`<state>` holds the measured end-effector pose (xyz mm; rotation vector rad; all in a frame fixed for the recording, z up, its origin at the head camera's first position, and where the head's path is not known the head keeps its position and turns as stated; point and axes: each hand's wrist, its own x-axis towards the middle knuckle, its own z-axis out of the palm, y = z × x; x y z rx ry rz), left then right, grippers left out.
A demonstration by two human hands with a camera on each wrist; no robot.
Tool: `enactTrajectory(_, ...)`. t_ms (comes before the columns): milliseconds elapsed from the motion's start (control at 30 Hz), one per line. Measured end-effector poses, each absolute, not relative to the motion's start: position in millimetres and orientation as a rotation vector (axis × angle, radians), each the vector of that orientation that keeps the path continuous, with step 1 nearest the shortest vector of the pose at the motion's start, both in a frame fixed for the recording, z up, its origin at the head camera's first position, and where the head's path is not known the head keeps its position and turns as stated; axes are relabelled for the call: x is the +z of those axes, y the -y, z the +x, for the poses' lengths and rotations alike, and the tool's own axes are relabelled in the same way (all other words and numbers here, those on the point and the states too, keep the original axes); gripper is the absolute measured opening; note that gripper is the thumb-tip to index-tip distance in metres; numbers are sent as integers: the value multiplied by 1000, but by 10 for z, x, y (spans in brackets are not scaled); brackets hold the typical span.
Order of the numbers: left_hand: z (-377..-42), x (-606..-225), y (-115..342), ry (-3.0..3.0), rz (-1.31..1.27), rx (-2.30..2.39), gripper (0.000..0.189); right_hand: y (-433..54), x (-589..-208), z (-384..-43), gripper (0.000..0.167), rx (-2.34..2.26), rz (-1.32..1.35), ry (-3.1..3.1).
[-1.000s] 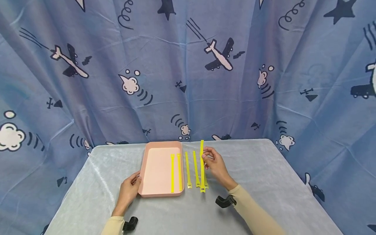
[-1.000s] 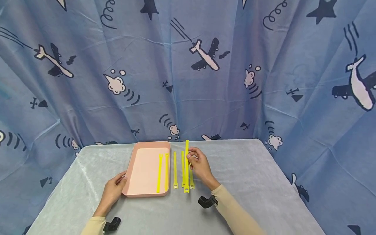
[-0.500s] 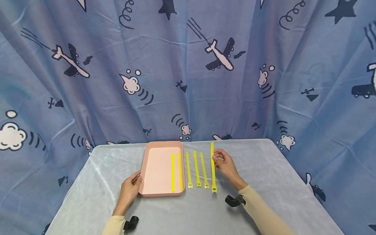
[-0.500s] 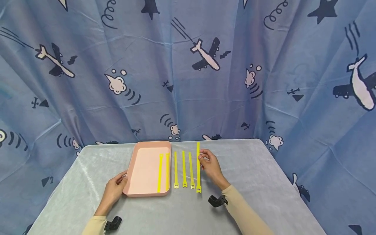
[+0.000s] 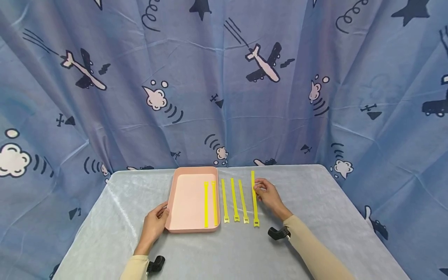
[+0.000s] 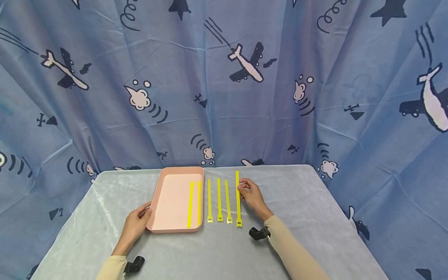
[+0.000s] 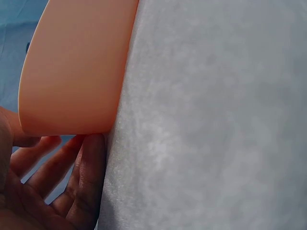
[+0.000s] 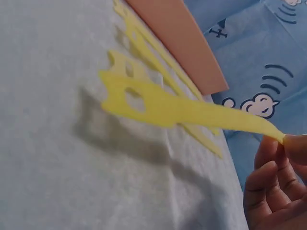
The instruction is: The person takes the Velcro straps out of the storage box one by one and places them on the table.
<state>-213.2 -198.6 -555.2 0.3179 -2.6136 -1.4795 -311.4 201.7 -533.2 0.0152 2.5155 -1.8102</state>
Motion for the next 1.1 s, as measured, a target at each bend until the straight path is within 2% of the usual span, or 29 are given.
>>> enactTrajectory(367,-2131,-5537,1984,2617,334,-1480,39,-1998,-5440,-3302,18,-1695,-18,-2603)
enactTrajectory(1100,-2128,-5551,1984,2617,329,-1480,39,-2011,-5628,-3482,18,-1612,135,-2598)
